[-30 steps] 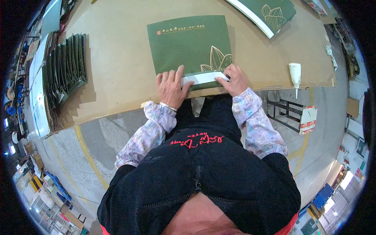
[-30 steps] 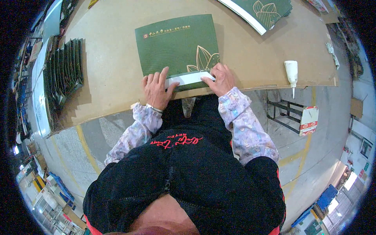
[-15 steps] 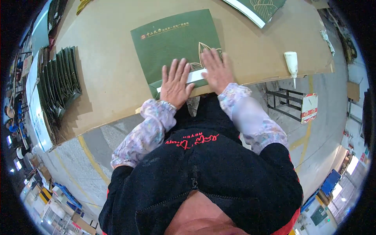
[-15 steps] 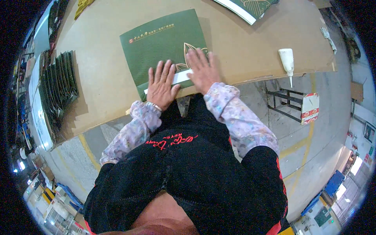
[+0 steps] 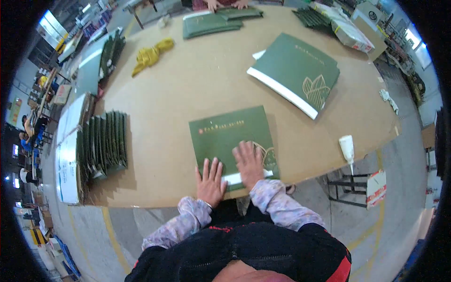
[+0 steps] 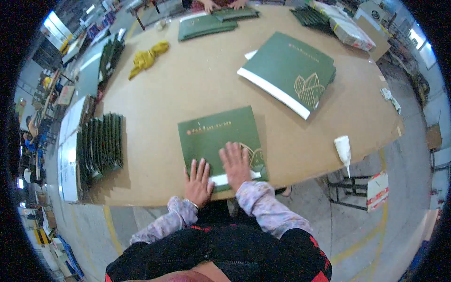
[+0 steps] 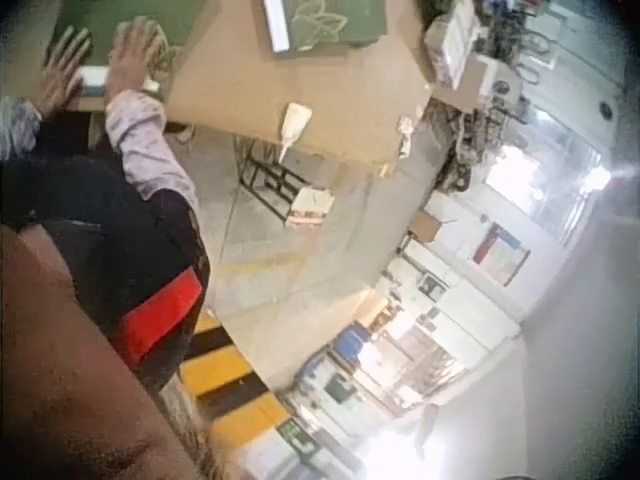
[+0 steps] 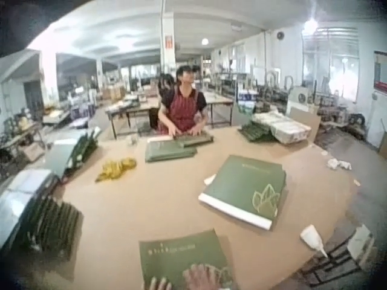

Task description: Applying glue to and assembling green paper folders in a manufacturing facility.

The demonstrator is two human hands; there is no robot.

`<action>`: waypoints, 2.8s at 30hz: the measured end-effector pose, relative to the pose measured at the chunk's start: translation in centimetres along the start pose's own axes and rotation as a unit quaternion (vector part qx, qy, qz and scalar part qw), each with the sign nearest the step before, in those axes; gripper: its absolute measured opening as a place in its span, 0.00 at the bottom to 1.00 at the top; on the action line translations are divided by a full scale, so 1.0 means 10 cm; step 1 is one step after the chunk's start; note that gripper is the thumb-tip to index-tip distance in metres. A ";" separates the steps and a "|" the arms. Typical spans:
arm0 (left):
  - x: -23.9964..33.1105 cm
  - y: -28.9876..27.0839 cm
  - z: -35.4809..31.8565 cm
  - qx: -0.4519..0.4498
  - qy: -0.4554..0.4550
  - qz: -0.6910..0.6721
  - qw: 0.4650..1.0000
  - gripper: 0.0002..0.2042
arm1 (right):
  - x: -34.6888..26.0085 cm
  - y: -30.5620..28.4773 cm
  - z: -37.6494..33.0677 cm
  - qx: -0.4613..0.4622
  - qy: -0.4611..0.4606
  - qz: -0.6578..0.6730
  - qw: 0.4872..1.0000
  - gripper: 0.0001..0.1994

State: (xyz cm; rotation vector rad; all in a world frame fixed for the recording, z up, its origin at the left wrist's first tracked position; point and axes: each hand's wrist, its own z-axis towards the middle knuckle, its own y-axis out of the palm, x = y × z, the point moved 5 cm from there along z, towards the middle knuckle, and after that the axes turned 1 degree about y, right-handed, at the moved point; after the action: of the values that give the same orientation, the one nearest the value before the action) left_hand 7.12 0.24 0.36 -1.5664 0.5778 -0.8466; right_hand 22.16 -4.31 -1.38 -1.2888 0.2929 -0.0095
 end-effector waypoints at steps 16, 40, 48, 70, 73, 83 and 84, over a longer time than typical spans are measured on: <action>-0.04 -0.11 -0.05 0.025 0.005 -0.021 0.999 0.32 | 0.76 -0.32 0.17 -0.021 -0.004 0.056 0.998 0.26; -0.66 -0.10 -0.34 0.260 -0.053 -0.369 0.891 0.11 | 4.29 -1.40 -1.07 0.009 0.366 -0.153 0.918 0.48; -0.64 -0.01 -0.44 0.230 -0.134 -0.474 0.839 0.10 | 3.03 -2.34 -0.46 0.110 0.309 0.404 0.854 0.36; -0.68 0.02 -0.32 0.259 -0.045 -0.368 0.892 0.08 | -0.16 -0.95 0.27 0.039 0.127 0.626 0.769 0.32; -0.68 0.04 -0.31 0.270 -0.047 -0.372 0.887 0.08 | -0.20 -0.93 0.31 0.040 0.088 0.573 0.814 0.30; -0.67 -0.02 -0.33 0.251 -0.081 -0.428 0.864 0.09 | -0.08 -0.84 0.32 0.074 0.123 0.523 0.840 0.33; -0.68 0.00 -0.33 0.252 -0.081 -0.428 0.864 0.09 | -0.07 -0.84 0.33 0.078 0.132 0.542 0.826 0.33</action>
State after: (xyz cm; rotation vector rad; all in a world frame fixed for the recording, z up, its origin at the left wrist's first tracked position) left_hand 0.41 3.40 -0.90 -1.3486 -0.5051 -1.3676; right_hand 23.53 -3.46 7.51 -0.8050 1.2125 0.7493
